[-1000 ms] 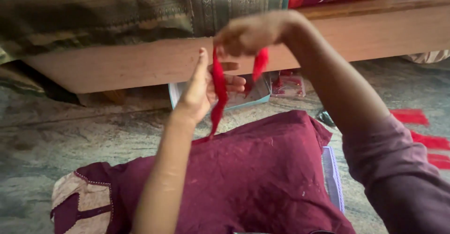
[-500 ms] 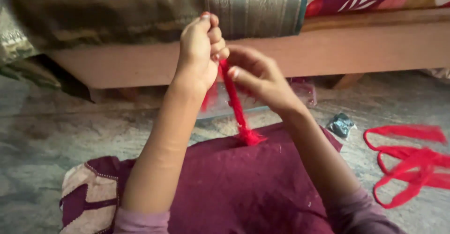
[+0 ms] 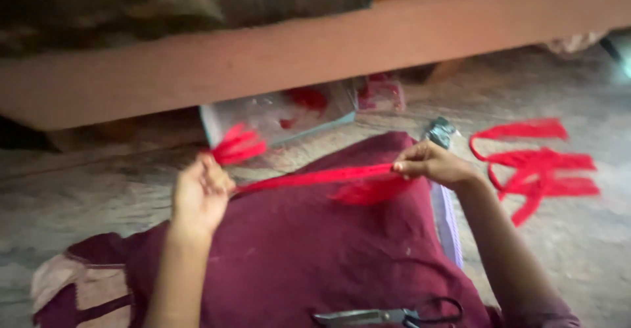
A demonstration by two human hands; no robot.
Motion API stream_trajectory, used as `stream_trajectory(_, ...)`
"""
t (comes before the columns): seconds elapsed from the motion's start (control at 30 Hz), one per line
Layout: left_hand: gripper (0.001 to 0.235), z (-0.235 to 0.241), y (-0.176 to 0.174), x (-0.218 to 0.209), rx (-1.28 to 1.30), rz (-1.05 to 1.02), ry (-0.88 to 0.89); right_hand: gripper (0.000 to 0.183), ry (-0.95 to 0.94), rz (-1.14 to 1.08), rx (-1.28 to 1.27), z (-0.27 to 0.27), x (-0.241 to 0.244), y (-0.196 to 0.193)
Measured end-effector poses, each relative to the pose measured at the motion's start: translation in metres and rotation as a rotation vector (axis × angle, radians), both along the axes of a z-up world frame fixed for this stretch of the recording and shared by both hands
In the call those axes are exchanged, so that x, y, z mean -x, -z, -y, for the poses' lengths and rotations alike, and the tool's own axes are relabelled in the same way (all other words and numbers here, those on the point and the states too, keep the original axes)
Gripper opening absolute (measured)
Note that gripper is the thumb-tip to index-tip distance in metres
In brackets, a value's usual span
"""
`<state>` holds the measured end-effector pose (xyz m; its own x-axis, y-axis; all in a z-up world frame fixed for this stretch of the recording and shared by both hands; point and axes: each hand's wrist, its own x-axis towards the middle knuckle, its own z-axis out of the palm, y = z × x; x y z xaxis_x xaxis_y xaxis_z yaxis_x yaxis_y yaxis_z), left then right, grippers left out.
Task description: The person sits on the floor and combs a length of red wool flat with a comb, folds and winds the wool around their hand, then threads a needle and pierces the wool to string it, finally picking up a small plastic packet. Scissors rest nearby on the cushion.
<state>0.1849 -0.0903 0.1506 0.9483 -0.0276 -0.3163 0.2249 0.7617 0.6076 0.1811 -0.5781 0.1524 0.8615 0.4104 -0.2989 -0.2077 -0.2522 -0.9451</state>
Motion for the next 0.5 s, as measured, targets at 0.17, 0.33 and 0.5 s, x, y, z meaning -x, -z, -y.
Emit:
stream_trajectory(0.17, 0.026, 0.012, 0.122, 0.056, 0.034, -0.215, 0.106, 0.023, 0.051, 0.025, 0.377, 0.036, 0.022, 0.018)
stream_trajectory(0.33, 0.024, 0.014, 0.144, 0.07, -0.16, -0.241, 0.068, 0.021, 0.104, -0.022, 0.316, 0.026, 0.031, 0.027)
stream_trajectory(0.5, 0.024, 0.0, 0.139, 0.08, -0.328, -0.277, 0.025, 0.022, 0.12, -0.082, 0.172, 0.038, 0.043, 0.023)
